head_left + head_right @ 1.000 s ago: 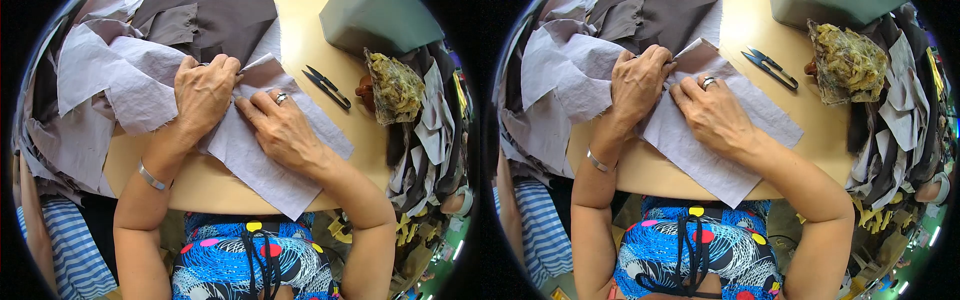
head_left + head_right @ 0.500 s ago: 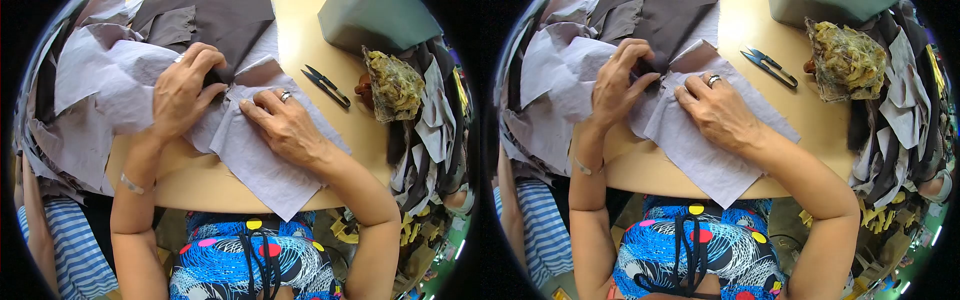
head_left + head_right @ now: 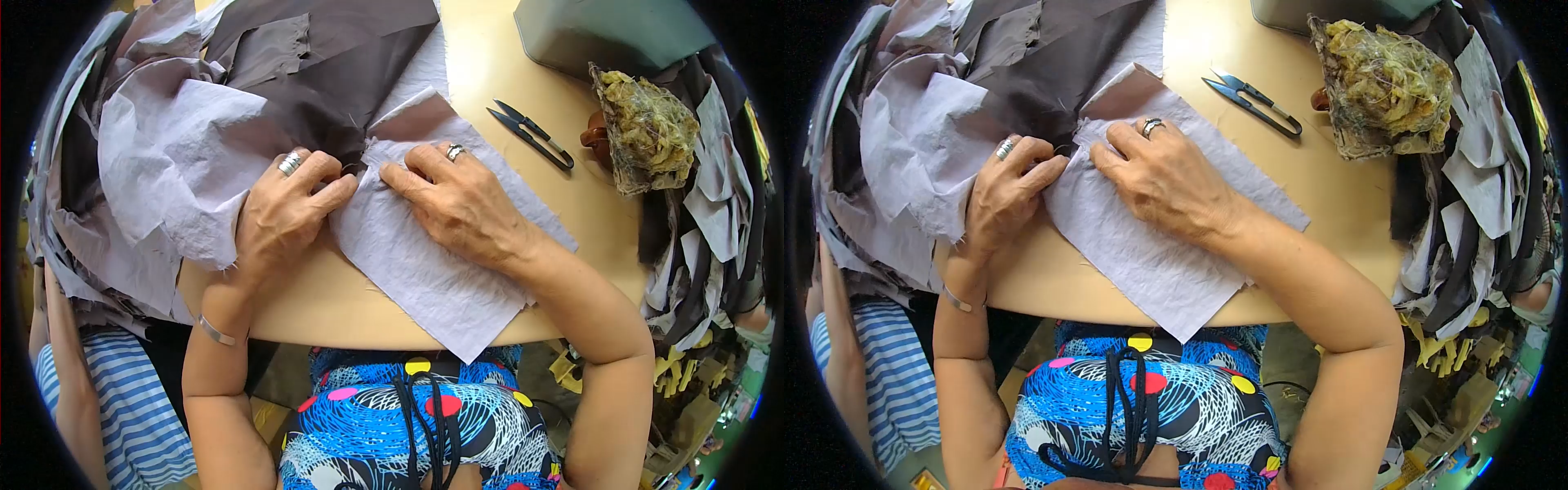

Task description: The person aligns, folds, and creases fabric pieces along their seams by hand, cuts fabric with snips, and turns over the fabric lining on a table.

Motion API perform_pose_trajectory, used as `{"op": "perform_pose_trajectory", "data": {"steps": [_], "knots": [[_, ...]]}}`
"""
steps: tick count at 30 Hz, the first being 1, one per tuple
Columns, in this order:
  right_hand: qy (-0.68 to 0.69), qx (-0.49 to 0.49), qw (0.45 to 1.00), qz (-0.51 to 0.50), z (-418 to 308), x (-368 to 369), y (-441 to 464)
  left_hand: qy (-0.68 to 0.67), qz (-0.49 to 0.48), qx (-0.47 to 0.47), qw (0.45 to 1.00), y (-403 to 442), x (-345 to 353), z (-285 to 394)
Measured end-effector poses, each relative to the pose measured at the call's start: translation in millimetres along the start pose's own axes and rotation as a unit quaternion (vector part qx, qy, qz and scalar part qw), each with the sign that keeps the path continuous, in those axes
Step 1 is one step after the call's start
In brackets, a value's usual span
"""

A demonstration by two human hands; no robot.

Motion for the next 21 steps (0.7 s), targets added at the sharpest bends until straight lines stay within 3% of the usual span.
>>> {"op": "perform_pose_trajectory", "data": {"steps": [6,21], "knots": [[-0.022,-0.019,1.0,-0.004,-4.0,-1.8,-0.1,0.067,0.043,0.031,0.996,5.7,-17.4,-0.7],[-0.078,0.021,0.991,-0.107,-4.1,21.4,11.7,0.052,0.027,0.016,0.998,6.4,-6.9,-7.8]]}}
Point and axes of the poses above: each hand's wrist, its own y-axis towards the middle knuckle, its own x-axis out of the palm, z = x × y, the point moved 10 cm from there along y, towards the middle knuckle, and after that the axes turned 2 degrees about x, right-handed, at the moved point
